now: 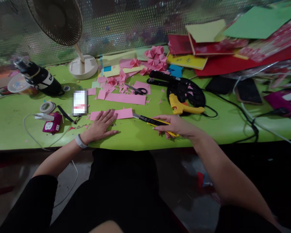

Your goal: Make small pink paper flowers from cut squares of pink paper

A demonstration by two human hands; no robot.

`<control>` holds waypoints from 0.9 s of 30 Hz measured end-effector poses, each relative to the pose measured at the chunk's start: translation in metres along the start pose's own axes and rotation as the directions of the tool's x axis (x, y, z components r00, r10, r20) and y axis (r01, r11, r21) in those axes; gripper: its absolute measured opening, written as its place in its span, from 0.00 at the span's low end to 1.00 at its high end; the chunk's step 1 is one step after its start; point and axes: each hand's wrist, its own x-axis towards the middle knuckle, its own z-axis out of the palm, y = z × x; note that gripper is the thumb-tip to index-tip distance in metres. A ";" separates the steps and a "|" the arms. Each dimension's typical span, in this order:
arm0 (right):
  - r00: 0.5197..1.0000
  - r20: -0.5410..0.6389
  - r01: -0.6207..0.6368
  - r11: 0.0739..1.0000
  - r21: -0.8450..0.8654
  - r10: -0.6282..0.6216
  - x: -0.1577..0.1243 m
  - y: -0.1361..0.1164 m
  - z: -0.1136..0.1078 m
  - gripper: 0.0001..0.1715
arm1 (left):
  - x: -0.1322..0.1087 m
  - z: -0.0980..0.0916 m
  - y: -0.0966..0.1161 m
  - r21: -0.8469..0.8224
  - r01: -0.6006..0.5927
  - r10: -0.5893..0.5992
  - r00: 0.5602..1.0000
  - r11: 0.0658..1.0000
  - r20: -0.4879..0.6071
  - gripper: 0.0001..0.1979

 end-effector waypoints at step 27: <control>0.731 -0.063 0.320 0.423 -0.848 -0.679 0.037 0.011 0.012 0.27 | 0.002 -0.008 0.005 -0.016 0.027 -0.027 0.999 1.000 0.033 0.41</control>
